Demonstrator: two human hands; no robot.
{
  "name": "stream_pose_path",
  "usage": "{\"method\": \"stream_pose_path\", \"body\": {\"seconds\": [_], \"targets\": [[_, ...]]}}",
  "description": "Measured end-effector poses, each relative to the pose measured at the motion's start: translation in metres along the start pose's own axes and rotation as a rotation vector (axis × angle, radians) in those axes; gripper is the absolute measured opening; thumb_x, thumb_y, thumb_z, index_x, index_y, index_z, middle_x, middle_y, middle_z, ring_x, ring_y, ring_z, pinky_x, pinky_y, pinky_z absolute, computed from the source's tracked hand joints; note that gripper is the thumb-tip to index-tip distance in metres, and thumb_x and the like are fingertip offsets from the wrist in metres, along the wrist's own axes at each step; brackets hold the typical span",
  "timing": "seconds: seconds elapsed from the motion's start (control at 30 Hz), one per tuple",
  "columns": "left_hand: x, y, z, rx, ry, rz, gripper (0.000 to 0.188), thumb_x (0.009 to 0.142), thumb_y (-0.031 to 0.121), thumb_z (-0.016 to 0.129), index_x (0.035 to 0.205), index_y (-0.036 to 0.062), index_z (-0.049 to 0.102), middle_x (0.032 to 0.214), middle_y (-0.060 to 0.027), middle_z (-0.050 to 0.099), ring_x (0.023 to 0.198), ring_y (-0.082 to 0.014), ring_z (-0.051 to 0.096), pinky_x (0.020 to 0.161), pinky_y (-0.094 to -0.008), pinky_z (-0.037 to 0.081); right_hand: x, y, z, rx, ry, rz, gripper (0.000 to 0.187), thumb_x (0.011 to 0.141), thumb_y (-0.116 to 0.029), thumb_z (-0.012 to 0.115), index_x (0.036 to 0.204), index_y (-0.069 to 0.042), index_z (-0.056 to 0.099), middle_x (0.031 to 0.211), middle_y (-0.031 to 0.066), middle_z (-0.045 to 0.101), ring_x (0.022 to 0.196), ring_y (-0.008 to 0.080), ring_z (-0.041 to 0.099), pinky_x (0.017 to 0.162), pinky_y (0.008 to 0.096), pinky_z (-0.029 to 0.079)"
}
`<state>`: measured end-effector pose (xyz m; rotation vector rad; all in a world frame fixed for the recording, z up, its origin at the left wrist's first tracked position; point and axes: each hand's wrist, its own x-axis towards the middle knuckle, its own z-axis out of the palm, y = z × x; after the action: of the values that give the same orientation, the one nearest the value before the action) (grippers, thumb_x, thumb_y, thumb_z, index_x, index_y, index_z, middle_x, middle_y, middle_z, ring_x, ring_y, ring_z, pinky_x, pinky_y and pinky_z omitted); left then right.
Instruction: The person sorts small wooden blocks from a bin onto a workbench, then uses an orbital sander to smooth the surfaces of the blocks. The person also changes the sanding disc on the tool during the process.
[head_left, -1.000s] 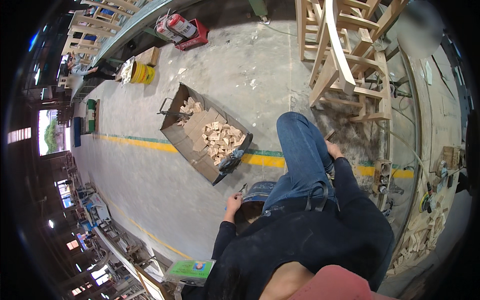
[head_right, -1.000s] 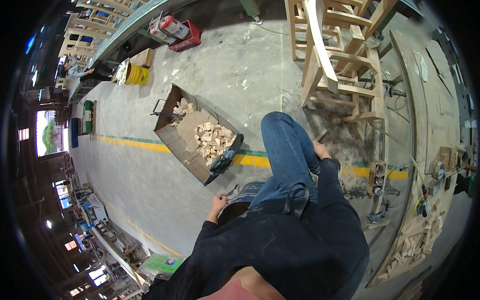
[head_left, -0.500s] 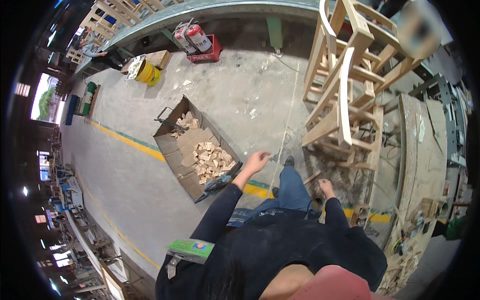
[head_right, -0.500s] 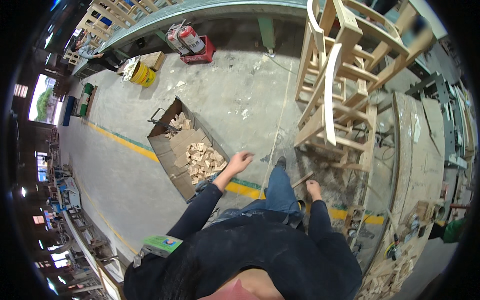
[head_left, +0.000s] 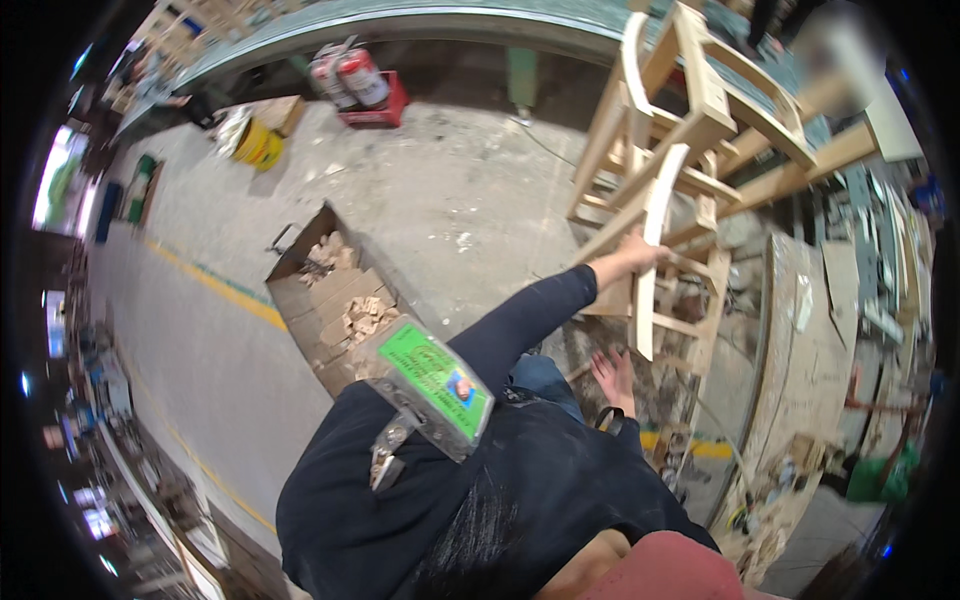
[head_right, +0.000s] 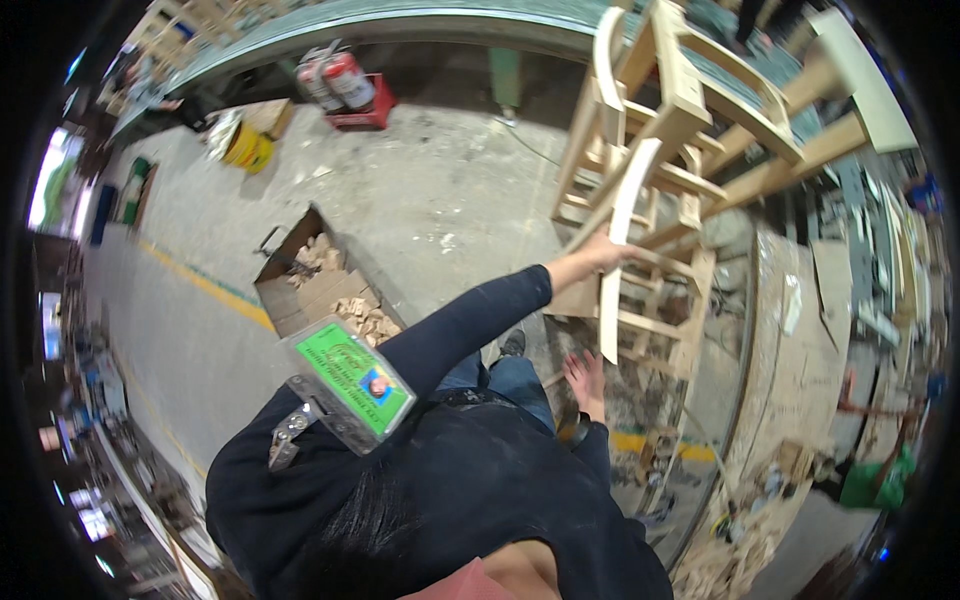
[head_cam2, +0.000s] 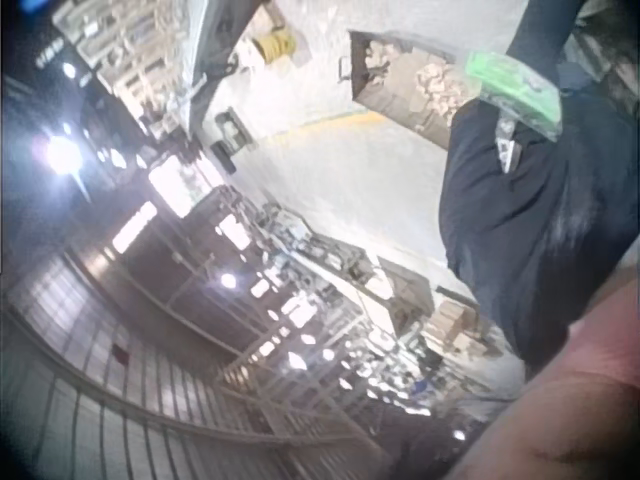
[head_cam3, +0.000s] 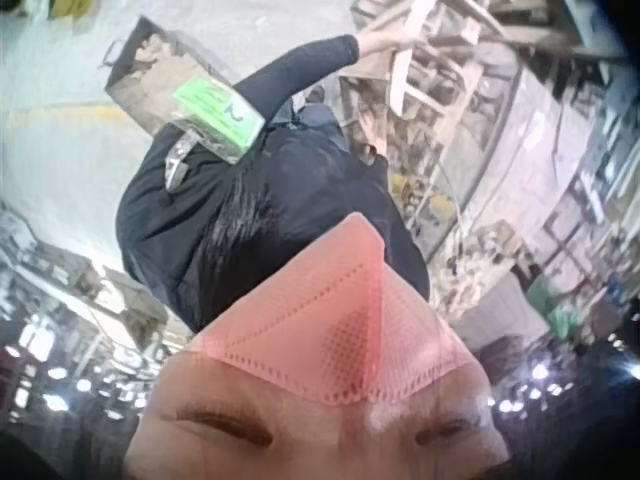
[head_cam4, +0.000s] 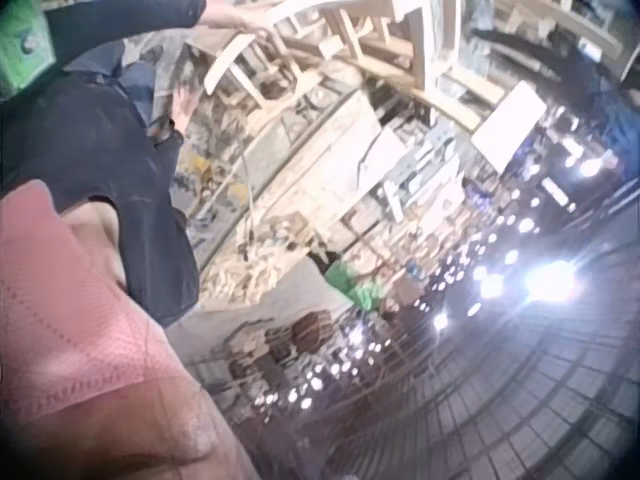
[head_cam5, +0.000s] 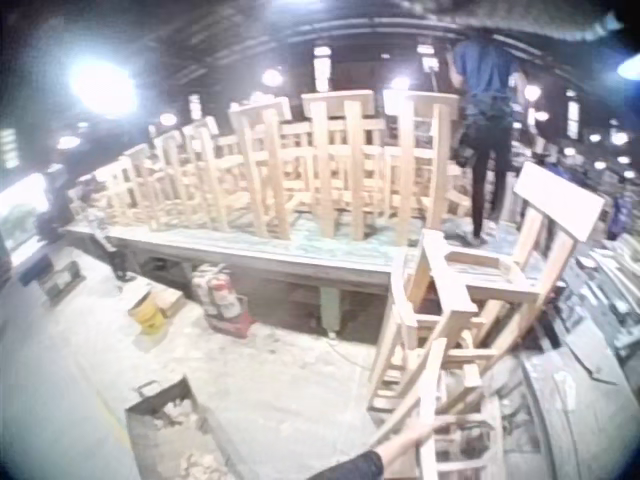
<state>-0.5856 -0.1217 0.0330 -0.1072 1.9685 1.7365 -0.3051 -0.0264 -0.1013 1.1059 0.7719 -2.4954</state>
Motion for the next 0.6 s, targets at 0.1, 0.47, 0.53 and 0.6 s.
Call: {"method": "stream_pose_path", "body": {"seconds": [0.1, 0.47, 0.53, 0.6], "targets": [[0.001, 0.003, 0.006, -0.154, -0.071, -0.028, 0.08, 0.058, 0.014, 0.071, 0.13, -0.0026, 0.039, 0.114, -0.0202, 0.059, 0.102, -0.0297, 0.059, 0.089, -0.0348, 0.047, -0.002, -0.009, 0.046, 0.322, -0.076, 0.049, 0.055, 0.096, -0.04, 0.042, 0.139, -0.011, 0.024, 0.135, 0.0363, 0.033, 0.123, 0.0502, 0.04, 0.102, 0.0545, 0.04], [-0.08, -0.008, -0.012, -0.19, -0.146, -0.015, 0.11, 0.06, -0.001, 0.066, 0.148, 0.0039, 0.001, 0.134, -0.0223, 0.04, 0.105, -0.0281, 0.053, 0.075, -0.0318, 0.051, 0.017, 0.05, 0.099, 1.04, -0.175, -0.259, 0.065, 0.09, -0.04, 0.054, 0.131, 0.006, 0.034, 0.134, 0.0267, 0.041, 0.121, 0.0354, 0.048, 0.088, 0.0382, 0.055], [-0.108, -0.003, -0.028, -0.209, -0.151, -0.036, 0.109, 0.061, -0.003, 0.065, 0.149, 0.0071, 0.002, 0.128, -0.0218, 0.045, 0.099, -0.0275, 0.056, 0.073, -0.0311, 0.051, -0.002, 0.072, 0.108, 1.015, -0.126, -0.308, 0.052, 0.091, -0.031, 0.054, 0.123, 0.008, 0.046, 0.124, 0.0232, 0.053, 0.114, 0.0305, 0.055, 0.086, 0.035, 0.057], [-0.123, -0.004, -0.047, -0.235, -0.152, -0.069, 0.107, 0.062, -0.005, 0.063, 0.149, 0.0091, 0.003, 0.121, -0.0206, 0.051, 0.094, -0.0268, 0.058, 0.072, -0.0305, 0.051, -0.002, 0.096, 0.107, 0.949, -0.069, -0.332, 0.043, 0.092, -0.026, 0.052, 0.122, 0.006, 0.051, 0.12, 0.0213, 0.058, 0.111, 0.0304, 0.057, 0.082, 0.0341, 0.058]]}}
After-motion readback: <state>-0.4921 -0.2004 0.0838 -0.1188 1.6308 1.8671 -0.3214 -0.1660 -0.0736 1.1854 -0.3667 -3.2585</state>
